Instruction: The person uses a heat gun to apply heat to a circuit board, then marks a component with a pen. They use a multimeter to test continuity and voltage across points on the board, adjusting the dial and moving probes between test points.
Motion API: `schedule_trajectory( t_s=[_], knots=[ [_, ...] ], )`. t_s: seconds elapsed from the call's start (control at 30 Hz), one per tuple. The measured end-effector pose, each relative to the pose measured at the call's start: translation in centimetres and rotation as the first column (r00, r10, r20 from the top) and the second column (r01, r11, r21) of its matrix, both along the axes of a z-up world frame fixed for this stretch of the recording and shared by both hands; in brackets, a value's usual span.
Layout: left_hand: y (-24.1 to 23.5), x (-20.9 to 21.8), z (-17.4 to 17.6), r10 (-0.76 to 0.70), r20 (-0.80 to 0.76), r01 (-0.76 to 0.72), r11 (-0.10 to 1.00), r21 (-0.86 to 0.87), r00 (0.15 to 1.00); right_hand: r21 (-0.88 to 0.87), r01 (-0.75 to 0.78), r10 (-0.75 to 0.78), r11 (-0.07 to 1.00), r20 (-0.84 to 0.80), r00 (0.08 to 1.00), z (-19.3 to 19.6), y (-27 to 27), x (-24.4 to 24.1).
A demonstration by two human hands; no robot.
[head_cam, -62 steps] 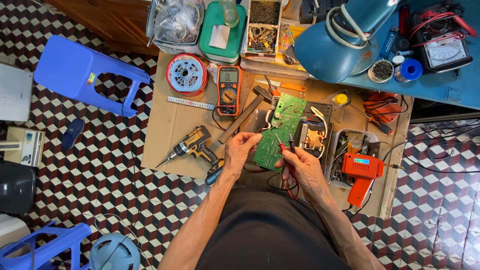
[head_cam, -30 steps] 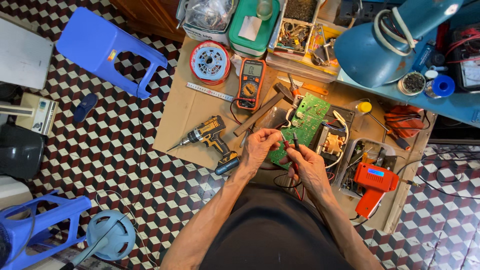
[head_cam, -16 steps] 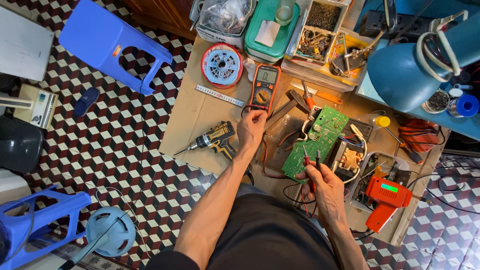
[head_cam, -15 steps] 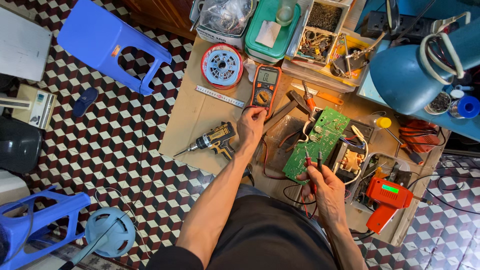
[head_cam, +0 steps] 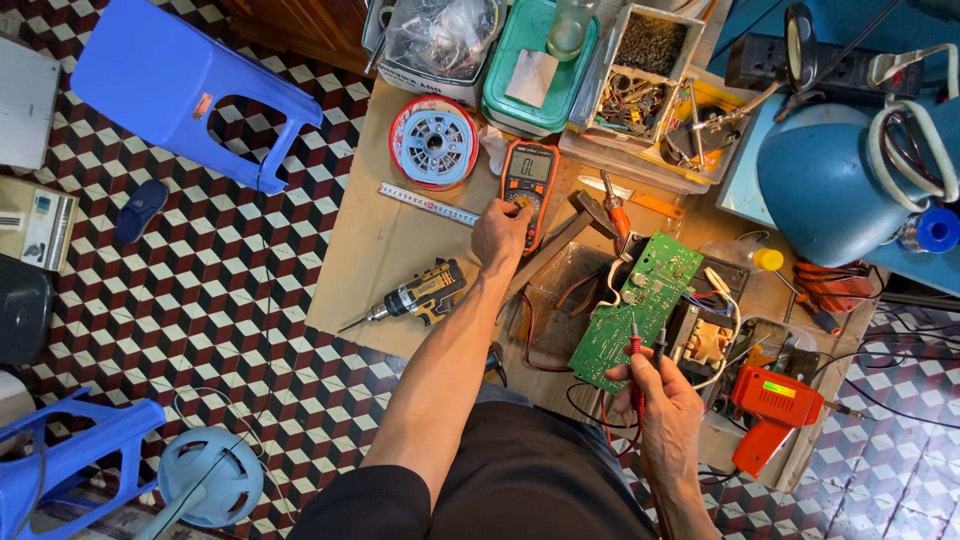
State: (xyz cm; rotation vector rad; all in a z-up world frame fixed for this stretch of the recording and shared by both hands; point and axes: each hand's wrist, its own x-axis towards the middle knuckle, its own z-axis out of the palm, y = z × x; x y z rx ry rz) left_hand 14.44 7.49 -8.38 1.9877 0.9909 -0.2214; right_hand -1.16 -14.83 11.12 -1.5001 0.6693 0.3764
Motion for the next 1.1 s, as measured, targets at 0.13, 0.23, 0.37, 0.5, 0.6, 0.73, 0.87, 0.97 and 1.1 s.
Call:
schedule_trajectory(
  t_s=[0.13, 0.23, 0.37, 0.5, 0.6, 0.73, 0.87, 0.97, 1.1],
  knots=[
    [-0.1, 0.3, -0.5, 0.027, -0.005, -0.027, 1.000, 0.005, 1.000, 0.001, 0.001, -0.001, 1.000, 0.016, 1.000, -0.1, -0.4, 0.4],
    [-0.4, 0.2, -0.7, 0.017, 0.005, -0.018, 0.999, 0.051, 1.000, -0.004, 0.003, -0.003, 1.000, 0.023, 1.000, -0.1, -0.8, 0.4],
    [-0.7, 0.3, -0.3, 0.097, 0.030, -0.098, 0.995, 0.020, 0.995, 0.008, -0.001, 0.001, 1.000, 0.015, 1.000, -0.1, -1.0, 0.7],
    [-1.3, -0.1, -0.2, 0.199, 0.055, -0.191, 0.974, -0.117, 0.978, -0.033, -0.021, 0.022, 0.999, 0.012, 1.000, 0.0, -1.2, 0.7],
    [-1.0, 0.2, -0.6, 0.108, 0.074, -0.107, 0.994, -0.018, 0.991, -0.001, -0.014, 0.014, 1.000, 0.011, 1.000, 0.1, -1.1, 0.7],
    [-0.8, 0.9, -1.9, 0.051, 0.076, -0.054, 0.998, 0.041, 0.996, 0.007, -0.011, 0.011, 1.000, 0.002, 1.000, 0.2, -1.2, 0.8],
    [-0.6, 1.0, -2.7, 0.008, 0.089, -0.013, 0.998, 0.054, 0.996, 0.004, -0.001, 0.001, 1.000, 0.001, 1.000, 0.3, -1.2, 0.6],
    [-0.6, 1.0, -2.7, -0.008, 0.050, 0.006, 0.999, 0.034, 0.999, -0.022, -0.008, 0.007, 1.000, -0.013, 1.000, 0.3, -1.4, 0.5],
    [-0.4, 1.1, -2.5, -0.100, 0.140, 0.083, 0.989, 0.123, 0.985, -0.015, -0.011, 0.011, 1.000, -0.008, 1.000, 0.1, -1.4, 0.3]
  ],
)
